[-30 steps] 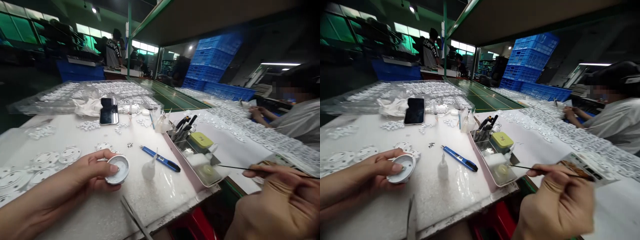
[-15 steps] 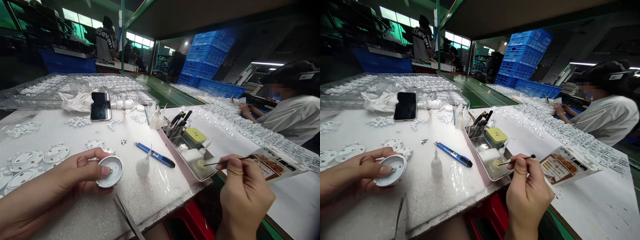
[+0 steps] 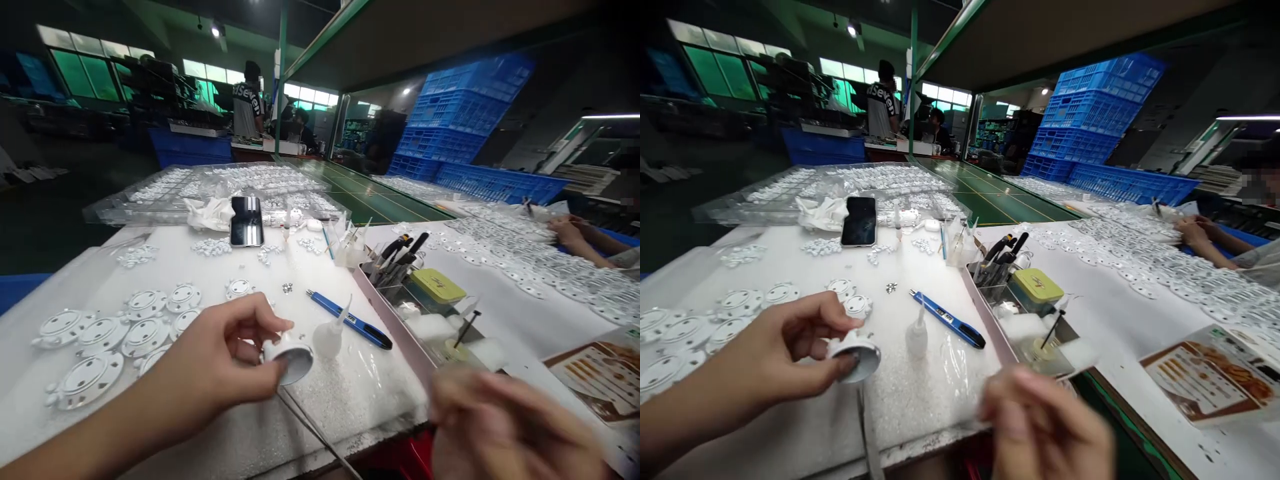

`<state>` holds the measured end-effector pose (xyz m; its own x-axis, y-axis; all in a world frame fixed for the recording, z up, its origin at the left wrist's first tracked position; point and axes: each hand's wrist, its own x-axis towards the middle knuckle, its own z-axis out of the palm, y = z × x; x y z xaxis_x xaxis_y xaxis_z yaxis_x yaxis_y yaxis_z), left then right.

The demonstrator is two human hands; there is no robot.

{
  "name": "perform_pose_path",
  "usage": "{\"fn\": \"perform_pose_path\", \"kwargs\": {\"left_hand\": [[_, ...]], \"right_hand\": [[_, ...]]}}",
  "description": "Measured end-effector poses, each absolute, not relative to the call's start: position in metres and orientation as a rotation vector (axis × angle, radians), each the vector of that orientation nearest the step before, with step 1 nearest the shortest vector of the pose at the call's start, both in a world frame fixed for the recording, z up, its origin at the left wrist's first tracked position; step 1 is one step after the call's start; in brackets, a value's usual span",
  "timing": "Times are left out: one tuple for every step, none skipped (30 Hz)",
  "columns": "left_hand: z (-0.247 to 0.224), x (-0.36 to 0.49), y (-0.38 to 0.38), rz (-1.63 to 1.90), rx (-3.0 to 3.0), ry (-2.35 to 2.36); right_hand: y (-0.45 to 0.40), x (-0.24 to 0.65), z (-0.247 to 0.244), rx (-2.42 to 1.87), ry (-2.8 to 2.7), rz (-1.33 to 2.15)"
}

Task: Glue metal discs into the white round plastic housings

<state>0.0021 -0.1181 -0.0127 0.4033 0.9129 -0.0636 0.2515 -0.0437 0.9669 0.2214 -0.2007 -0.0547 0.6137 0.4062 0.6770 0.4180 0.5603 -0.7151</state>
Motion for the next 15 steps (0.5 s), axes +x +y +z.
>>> {"fn": "perform_pose_path", "kwargs": {"left_hand": [[-0.012, 0.002, -0.121, 0.762, 1.662, 1.07], [-0.01, 0.002, -0.124, 0.779, 1.761, 1.062], [-0.009, 0.002, -0.127, 0.798, 1.85, 1.038], [-0.007, 0.002, -0.13, 0.817, 1.927, 1.001], [-0.006, 0.002, -0.132, 0.828, 1.992, 0.96], [-0.005, 0.002, -0.133, 0.821, 2.043, 0.921], [-0.005, 0.002, -0.134, 0.811, 2.078, 0.889], [-0.005, 0.001, -0.134, 0.804, 2.097, 0.865], [-0.005, 0.001, -0.134, 0.809, 2.099, 0.842], [-0.005, 0.001, -0.134, 0.822, 2.088, 0.818], [-0.006, 0.001, -0.133, 0.832, 2.06, 0.792], [-0.005, 0.002, -0.133, 0.832, 2.018, 0.767], [-0.005, 0.002, -0.132, 0.815, 1.963, 0.748], [-0.005, 0.003, -0.132, 0.777, 1.9, 0.736], [-0.005, 0.005, -0.132, 0.731, 1.835, 0.732]], "right_hand": [[-0.199, 0.212, -0.06, -1.033, -1.093, 0.017], [-0.197, 0.206, -0.066, -1.032, -1.286, 0.098], [-0.194, 0.201, -0.071, -1.044, -1.444, 0.176], [-0.191, 0.199, -0.074, -1.046, -1.569, 0.243], [-0.187, 0.198, -0.076, -1.05, -1.658, 0.302], [-0.184, 0.197, -0.078, -1.054, -1.702, 0.331], [-0.181, 0.197, -0.078, -1.053, -1.717, 0.335], [-0.178, 0.197, -0.078, -1.035, -1.719, 0.317], [-0.176, 0.197, -0.077, -1.024, -1.712, 0.292], [-0.174, 0.197, -0.077, -1.017, -1.696, 0.262], [-0.173, 0.198, -0.076, -1.012, -1.674, 0.227], [-0.171, 0.198, -0.076, -1.01, -1.652, 0.194], [-0.17, 0.199, -0.075, -1.011, -1.634, 0.163], [-0.168, 0.201, -0.074, -1.015, -1.623, 0.139], [-0.167, 0.202, -0.074, -1.025, -1.62, 0.126]]}}
